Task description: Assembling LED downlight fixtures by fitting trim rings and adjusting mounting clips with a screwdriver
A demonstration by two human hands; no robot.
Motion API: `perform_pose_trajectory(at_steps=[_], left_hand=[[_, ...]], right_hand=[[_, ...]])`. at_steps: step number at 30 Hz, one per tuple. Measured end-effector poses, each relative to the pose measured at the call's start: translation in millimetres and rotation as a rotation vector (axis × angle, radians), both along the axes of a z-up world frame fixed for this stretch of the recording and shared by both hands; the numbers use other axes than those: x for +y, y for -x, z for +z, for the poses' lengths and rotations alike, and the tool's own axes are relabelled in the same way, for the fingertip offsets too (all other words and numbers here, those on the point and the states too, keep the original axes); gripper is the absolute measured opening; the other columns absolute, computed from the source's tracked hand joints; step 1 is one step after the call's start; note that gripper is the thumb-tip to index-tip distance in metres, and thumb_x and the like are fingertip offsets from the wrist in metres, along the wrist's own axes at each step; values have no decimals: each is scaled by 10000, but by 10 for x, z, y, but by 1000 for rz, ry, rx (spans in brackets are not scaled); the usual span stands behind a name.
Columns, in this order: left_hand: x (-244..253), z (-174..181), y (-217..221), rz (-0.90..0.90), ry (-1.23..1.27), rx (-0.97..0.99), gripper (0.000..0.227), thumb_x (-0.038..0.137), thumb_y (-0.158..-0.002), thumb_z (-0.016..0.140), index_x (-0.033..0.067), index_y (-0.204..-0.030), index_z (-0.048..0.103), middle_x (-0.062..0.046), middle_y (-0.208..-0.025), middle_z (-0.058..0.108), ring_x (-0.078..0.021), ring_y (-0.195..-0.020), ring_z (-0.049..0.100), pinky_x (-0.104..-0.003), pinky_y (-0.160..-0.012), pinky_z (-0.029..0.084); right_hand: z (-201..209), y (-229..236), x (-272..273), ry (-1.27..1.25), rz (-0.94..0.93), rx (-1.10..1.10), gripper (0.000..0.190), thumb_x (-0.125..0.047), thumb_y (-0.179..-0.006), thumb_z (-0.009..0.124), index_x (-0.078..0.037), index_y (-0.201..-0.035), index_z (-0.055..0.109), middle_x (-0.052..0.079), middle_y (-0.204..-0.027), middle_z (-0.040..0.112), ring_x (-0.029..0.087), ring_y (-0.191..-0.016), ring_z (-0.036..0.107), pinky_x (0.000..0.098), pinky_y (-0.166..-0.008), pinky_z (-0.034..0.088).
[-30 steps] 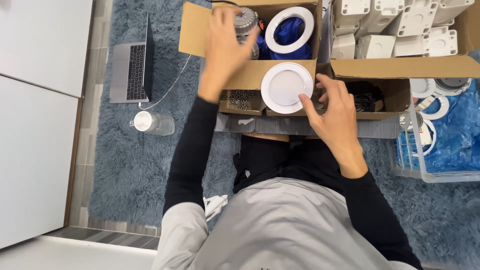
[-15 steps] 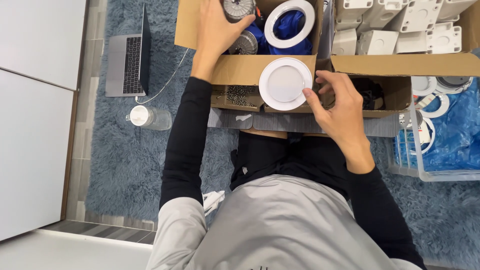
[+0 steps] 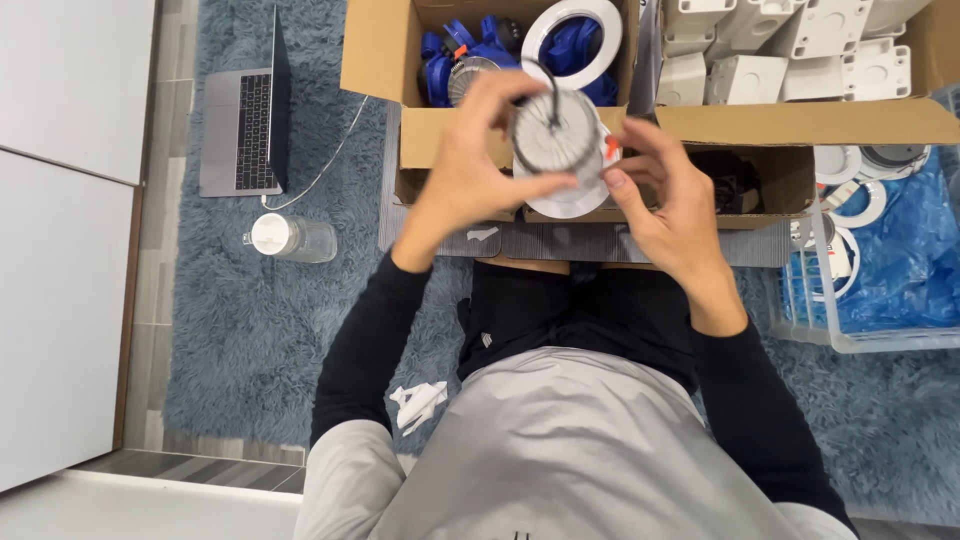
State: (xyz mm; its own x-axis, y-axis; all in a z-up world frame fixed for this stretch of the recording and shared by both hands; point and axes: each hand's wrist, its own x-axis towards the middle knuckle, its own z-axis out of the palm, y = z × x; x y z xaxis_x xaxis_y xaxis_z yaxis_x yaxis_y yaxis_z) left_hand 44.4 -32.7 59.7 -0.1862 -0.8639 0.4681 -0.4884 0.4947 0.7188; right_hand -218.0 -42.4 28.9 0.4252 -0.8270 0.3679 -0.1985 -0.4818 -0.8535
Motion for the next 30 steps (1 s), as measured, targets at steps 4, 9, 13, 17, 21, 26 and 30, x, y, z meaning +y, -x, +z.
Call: perform_pose_trajectory(at_steps=[4, 9, 13, 17, 21, 26, 30], left_hand=[[68, -205, 155, -49, 46, -29, 846, 408, -813, 1044, 92, -1420, 547, -157, -1395, 596, -298, -1318, 618, -463, -1173, 580], [143, -197, 179, -100, 46, 68, 865, 457, -825, 1064, 127, -1486, 614, -141, -1398, 598, -375, -1292, 676, -499, -1033, 628], [143, -279, 67, -89, -13, 33, 585, 452, -1029, 856, 169, -1492, 636, -153, -1411, 599, -402, -1322, 670, -543, -1068, 600], [88, -272, 5, -78, 10, -1, 502, 371, -1053, 856, 185, -1480, 670, -121, -1283, 600, -205, -852, 728, -399, -876, 617], [27, -454, -22, -65, -15, -7, 501, 360, -1038, 872, 180, -1469, 692, -124, -1226, 590, -193, -803, 696, -389, -846, 600], [-38, -522, -56, -57, -32, -16, 501, 322, -1028, 881, 144, -1462, 704, -110, -1230, 570, -184, -829, 656, -359, -846, 593], [-72, -587, -72, -50, -50, -26, 521, 320, -1014, 893, 141, -1467, 707, -101, -1227, 567, -191, -849, 649, -364, -852, 598]], right_hand=[[-148, -65, -39, -109, 31, -83, 478, -183, -1145, 657, -25, -1553, 464, 232, -1363, 638, 236, -1040, 718, 316, -842, 630], [-348, -79, -120, -136, -5, -253, 365, -73, -1143, 719, 6, -1463, 562, 146, -1069, 631, 218, -872, 695, 334, -749, 603], [-471, -25, -217, -166, -25, -255, 351, -105, -1135, 766, -2, -1393, 552, 120, -1042, 615, 173, -858, 670, 292, -724, 571], [-454, -63, -232, -92, -97, -154, 332, -148, -1110, 859, -13, -1266, 599, 132, -913, 628, 188, -761, 660, 300, -635, 543], [-486, -90, -237, -9, -177, -65, 296, -182, -1094, 917, -26, -1186, 683, 139, -852, 660, 192, -721, 680, 298, -602, 551], [-567, -127, -264, 49, -240, -27, 242, -216, -1072, 951, -72, -1126, 764, 117, -836, 682, 194, -735, 699, 286, -592, 567], [-538, -160, -257, 102, -255, -20, 219, -212, -1069, 955, -77, -1107, 786, 132, -818, 667, 228, -754, 687, 295, -601, 564]])
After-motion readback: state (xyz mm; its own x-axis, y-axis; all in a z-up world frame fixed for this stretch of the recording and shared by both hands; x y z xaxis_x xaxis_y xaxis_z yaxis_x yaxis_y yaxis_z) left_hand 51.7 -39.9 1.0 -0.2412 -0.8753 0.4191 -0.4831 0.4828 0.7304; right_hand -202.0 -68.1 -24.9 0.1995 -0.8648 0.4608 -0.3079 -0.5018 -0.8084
